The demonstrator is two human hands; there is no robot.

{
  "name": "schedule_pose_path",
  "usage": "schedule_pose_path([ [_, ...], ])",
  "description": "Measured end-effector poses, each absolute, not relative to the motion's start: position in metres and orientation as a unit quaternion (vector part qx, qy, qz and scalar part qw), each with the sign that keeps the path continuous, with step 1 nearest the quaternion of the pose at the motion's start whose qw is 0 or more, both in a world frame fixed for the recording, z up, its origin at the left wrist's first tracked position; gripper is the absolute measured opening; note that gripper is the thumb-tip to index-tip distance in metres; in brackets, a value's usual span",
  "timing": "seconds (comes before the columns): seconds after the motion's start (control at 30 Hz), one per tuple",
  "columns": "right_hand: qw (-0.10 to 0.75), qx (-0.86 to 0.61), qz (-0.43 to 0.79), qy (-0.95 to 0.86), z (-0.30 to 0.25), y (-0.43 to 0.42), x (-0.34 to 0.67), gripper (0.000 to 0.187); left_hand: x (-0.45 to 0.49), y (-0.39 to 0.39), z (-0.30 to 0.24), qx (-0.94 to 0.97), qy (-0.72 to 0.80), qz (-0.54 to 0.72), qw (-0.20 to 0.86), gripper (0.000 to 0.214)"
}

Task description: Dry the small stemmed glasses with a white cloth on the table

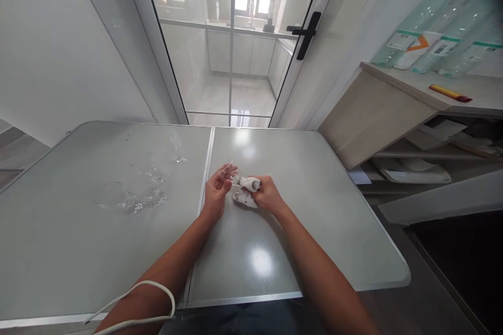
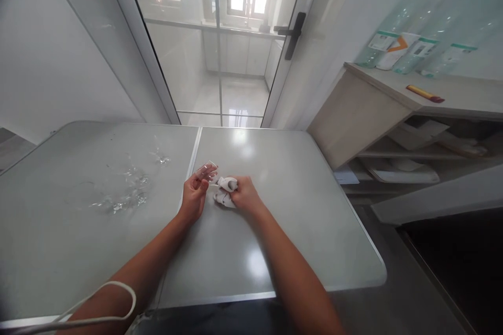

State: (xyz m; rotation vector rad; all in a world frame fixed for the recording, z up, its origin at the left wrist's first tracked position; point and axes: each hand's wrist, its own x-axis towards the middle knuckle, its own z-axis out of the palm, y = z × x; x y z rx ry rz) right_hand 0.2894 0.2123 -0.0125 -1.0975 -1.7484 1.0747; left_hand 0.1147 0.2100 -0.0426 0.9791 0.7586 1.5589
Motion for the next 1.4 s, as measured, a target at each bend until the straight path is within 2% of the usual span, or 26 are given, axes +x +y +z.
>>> schedule_pose_path([
  [0.07,0.439,-0.476,0.369,-0.667,-0.015,0.212,0.289,0.027,0.114,0.211,-0.044,0.415,0.313,0.655,0.548,0.055],
  [0.17,0.56,-0.569,0.261,-0.542,-0.012,0.213,0.291,0.025,0.114,0.211,-0.043,0.416,0.308,0.654,0.551,0.059],
  [0.23,0.612,-0.57,0.232,-0.497,-0.007,0.214,0.292,0.025,0.115,0.209,-0.04,0.417,0.303,0.654,0.554,0.062],
  [0.3,0.592,-0.504,0.311,-0.547,-0.004,0.215,0.291,0.035,0.116,0.208,-0.038,0.416,0.297,0.65,0.562,0.064],
  [0.4,0.459,-0.406,0.459,-0.644,-0.007,0.215,0.285,0.039,0.117,0.208,-0.037,0.406,0.299,0.645,0.574,0.064],
  [0.5,0.395,-0.404,0.502,-0.655,-0.014,0.213,0.279,0.046,0.113,0.21,-0.039,0.381,0.292,0.65,0.589,0.062],
  [0.67,0.446,-0.449,0.478,-0.609,-0.017,0.211,0.278,0.054,0.111,0.211,-0.041,0.36,0.277,0.628,0.632,0.062],
  [0.8,0.513,-0.507,0.364,-0.589,-0.016,0.204,0.275,0.061,0.115,0.21,-0.042,0.348,0.284,0.615,0.648,0.061],
  [0.87,0.531,-0.521,0.284,-0.605,-0.015,0.202,0.275,0.059,0.115,0.212,-0.044,0.338,0.285,0.618,0.65,0.06],
  [0.93,0.519,-0.481,0.242,-0.664,-0.012,0.202,0.279,0.046,0.112,0.215,-0.045,0.317,0.289,0.629,0.648,0.058],
  [1.0,0.465,-0.394,0.257,-0.75,-0.007,0.204,0.285,0.017,0.107,0.219,-0.046,0.29,0.295,0.645,0.642,0.056],
  [1.03,0.429,-0.346,0.272,-0.789,-0.005,0.206,0.288,0.011,0.105,0.221,-0.047,0.278,0.298,0.653,0.639,0.054],
  [1.1,0.365,-0.284,0.287,-0.839,-0.003,0.208,0.293,0.034,0.102,0.224,-0.047,0.261,0.304,0.661,0.635,0.052],
  [1.17,0.339,-0.276,0.279,-0.855,-0.005,0.208,0.295,0.047,0.1,0.224,-0.046,0.254,0.304,0.66,0.638,0.052],
  [1.27,0.367,-0.31,0.282,-0.83,-0.011,0.208,0.293,0.046,0.102,0.223,-0.043,0.251,0.299,0.655,0.648,0.05],
  [1.4,0.456,-0.344,0.344,-0.746,-0.013,0.208,0.294,0.025,0.104,0.222,-0.04,0.242,0.296,0.649,0.658,0.044],
])
